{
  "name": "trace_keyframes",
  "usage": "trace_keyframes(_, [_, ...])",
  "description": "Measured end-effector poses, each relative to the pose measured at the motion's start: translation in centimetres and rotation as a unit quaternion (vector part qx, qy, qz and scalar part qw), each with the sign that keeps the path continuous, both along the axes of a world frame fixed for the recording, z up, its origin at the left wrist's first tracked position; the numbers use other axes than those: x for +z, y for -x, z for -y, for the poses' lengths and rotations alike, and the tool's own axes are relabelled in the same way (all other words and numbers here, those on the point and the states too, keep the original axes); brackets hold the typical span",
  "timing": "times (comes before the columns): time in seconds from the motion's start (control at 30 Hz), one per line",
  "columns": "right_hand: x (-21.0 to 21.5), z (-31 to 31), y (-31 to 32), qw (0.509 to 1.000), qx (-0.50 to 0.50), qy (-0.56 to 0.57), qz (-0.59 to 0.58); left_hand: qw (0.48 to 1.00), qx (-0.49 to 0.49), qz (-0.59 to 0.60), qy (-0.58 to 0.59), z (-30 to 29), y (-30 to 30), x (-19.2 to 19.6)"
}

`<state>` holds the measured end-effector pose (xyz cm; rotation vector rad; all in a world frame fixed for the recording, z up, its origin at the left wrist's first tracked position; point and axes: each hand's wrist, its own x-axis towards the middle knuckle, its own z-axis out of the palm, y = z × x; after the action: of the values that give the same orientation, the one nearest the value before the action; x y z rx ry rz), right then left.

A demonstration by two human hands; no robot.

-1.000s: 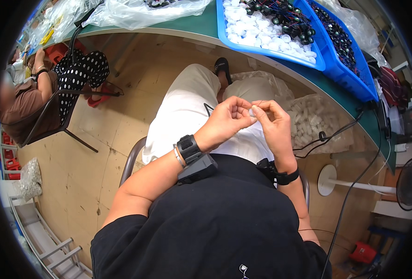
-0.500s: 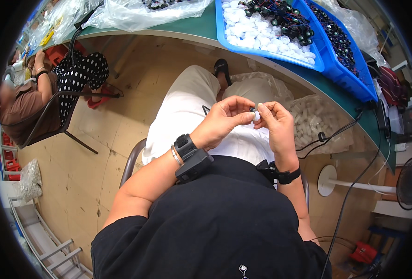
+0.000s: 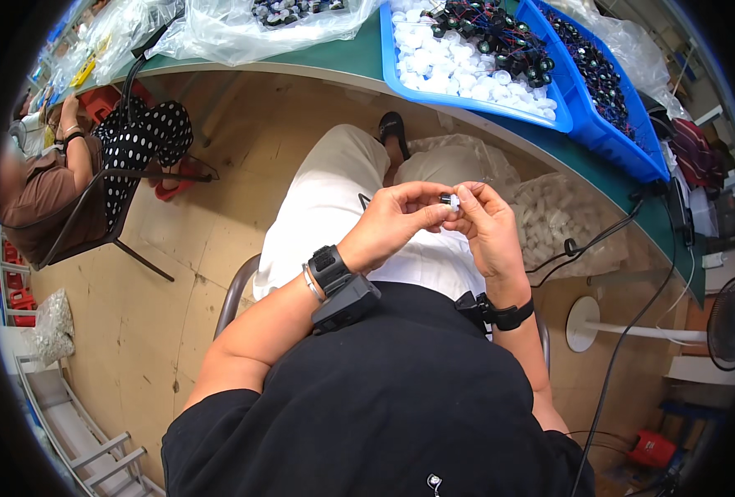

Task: The person sits at a workbench and repeatedly picks up small white plastic components and black electronic modules with wires. They insert the modules into the white components and place the assembled units into a blue tray. The person occasionally adjusts the head-mounted camera during the task.

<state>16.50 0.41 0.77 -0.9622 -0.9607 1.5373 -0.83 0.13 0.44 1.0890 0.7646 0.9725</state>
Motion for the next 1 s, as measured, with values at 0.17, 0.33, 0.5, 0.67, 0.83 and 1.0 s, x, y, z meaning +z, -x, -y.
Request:
trace_keyframes(0.17, [-0.2, -0.3, -0.6, 0.999, 0.025, 0.038, 0.019, 1.000, -0.006, 0.025, -0.001, 0.2, -0.3, -0.3])
trace_keyframes(0.33, [-1.3, -0.3, -0.9, 0.998, 0.054, 0.025, 0.010, 1.000, 0.003, 0.005, 0.013, 0.2, -0.4, -0.3])
trace_keyframes(0.5, [-0.8, -0.1, -0.4, 0.999, 0.037, 0.022, 0.019, 1.000, 0.017, 0.013, -0.002, 0.2, -0.5, -0.7])
trace_keyframes(0.67, [-0.9, -0.1, -0.4, 0.999, 0.048, 0.019, 0.013, 1.000, 0.026, 0.009, 0.012, 0.2, -0.4, -0.6])
trace_keyframes(0.83, [-1.5, -0.3, -0.8, 0.997, 0.066, 0.038, -0.006, 1.000, 0.015, -0.022, 0.009, 0.2, -0.1, -0.7])
trace_keyframes(1.0, [-1.4, -0.3, -0.9, 0.995, 0.079, 0.056, -0.024, 0.999, 0.019, -0.002, 0.029, 0.2, -0.3, -0.7])
